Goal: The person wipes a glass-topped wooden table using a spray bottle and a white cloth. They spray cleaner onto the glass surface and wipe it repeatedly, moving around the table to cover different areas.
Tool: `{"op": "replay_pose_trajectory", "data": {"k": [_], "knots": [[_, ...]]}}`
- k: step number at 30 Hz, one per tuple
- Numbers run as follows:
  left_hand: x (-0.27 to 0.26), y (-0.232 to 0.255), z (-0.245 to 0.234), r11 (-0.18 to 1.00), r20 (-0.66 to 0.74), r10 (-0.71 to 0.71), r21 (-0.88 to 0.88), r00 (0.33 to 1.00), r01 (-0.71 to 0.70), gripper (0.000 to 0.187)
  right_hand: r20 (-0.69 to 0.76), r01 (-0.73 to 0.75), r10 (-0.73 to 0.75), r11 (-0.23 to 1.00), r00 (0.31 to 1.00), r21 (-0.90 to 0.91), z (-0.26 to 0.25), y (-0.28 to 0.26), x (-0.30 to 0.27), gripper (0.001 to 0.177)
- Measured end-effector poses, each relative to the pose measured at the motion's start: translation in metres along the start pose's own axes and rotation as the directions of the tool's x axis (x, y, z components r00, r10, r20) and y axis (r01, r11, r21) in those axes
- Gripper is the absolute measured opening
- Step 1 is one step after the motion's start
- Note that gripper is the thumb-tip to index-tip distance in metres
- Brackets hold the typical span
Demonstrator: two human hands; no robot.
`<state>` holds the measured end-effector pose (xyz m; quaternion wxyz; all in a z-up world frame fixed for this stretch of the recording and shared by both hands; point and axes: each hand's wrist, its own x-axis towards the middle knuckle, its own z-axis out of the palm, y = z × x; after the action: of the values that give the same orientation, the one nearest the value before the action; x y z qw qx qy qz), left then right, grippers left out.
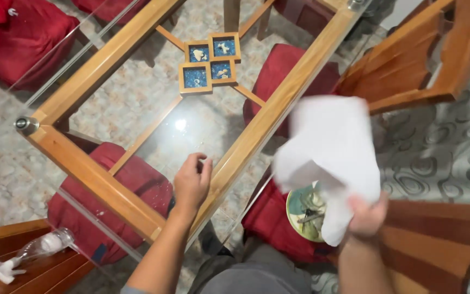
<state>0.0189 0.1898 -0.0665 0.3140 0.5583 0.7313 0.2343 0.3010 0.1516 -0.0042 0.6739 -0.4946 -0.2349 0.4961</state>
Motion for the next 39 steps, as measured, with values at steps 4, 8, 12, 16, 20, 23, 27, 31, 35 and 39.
{"op": "replay_pose_trajectory", "data": {"k": [4, 8, 12, 16, 20, 23, 27, 31, 35, 39], "knots": [[0.004, 0.007, 0.007, 0.99, -0.16, 0.111, -0.072, 0.981, -0.124, 0.016, 0.856, 0.806, -0.225, 0.507, 0.465, -0.305, 0.041, 0.035, 0.06, 0.029], [0.005, -0.003, 0.029, 0.998, -0.143, 0.055, -0.027, 0.988, -0.06, 0.018, 0.83, 0.824, 0.342, 0.215, 0.44, -0.525, 0.007, 0.203, 0.134, 0.038], [-0.005, -0.012, 0.027, 1.0, -0.09, 0.024, 0.022, 0.996, -0.022, 0.016, 0.736, 0.765, 0.568, 0.265, 0.368, -0.587, 0.009, 0.22, 0.133, 0.068], [-0.022, -0.035, 0.032, 0.996, -0.105, -0.082, 0.022, 0.991, 0.085, 0.018, 0.743, 0.791, 0.329, -0.021, 0.583, -0.611, -0.002, 0.242, 0.147, 0.075], [-0.034, -0.052, 0.045, 0.988, -0.067, -0.143, 0.047, 0.987, 0.146, 0.022, 0.722, 0.803, 0.373, -0.129, 0.583, -0.582, 0.028, 0.268, 0.146, 0.078], [-0.035, -0.044, 0.043, 0.991, -0.06, -0.119, 0.06, 0.991, 0.122, 0.023, 0.721, 0.733, 0.14, -0.191, 0.678, -0.652, 0.07, 0.278, 0.165, 0.078], [-0.043, -0.043, 0.029, 0.987, -0.076, -0.121, 0.097, 0.99, 0.128, 0.025, 0.6, 0.714, 0.472, -0.097, 0.646, -0.693, 0.093, 0.293, 0.176, 0.083], [-0.045, -0.051, 0.026, 0.984, -0.107, -0.155, 0.075, 0.982, 0.163, 0.028, 0.641, 0.675, 0.446, 0.106, 0.624, -0.73, 0.128, 0.287, 0.165, 0.068], [-0.054, -0.064, 0.03, 0.982, -0.057, -0.163, 0.084, 0.985, 0.167, 0.029, 0.828, 0.83, 0.5, 0.326, 0.254, -0.452, 0.116, 0.284, 0.1, 0.055], [-0.056, -0.062, 0.027, 0.988, -0.03, -0.134, 0.076, 0.991, 0.136, 0.032, 0.951, 0.968, 0.293, 0.194, 0.097, -0.158, 0.071, 0.252, 0.072, 0.065]]}}
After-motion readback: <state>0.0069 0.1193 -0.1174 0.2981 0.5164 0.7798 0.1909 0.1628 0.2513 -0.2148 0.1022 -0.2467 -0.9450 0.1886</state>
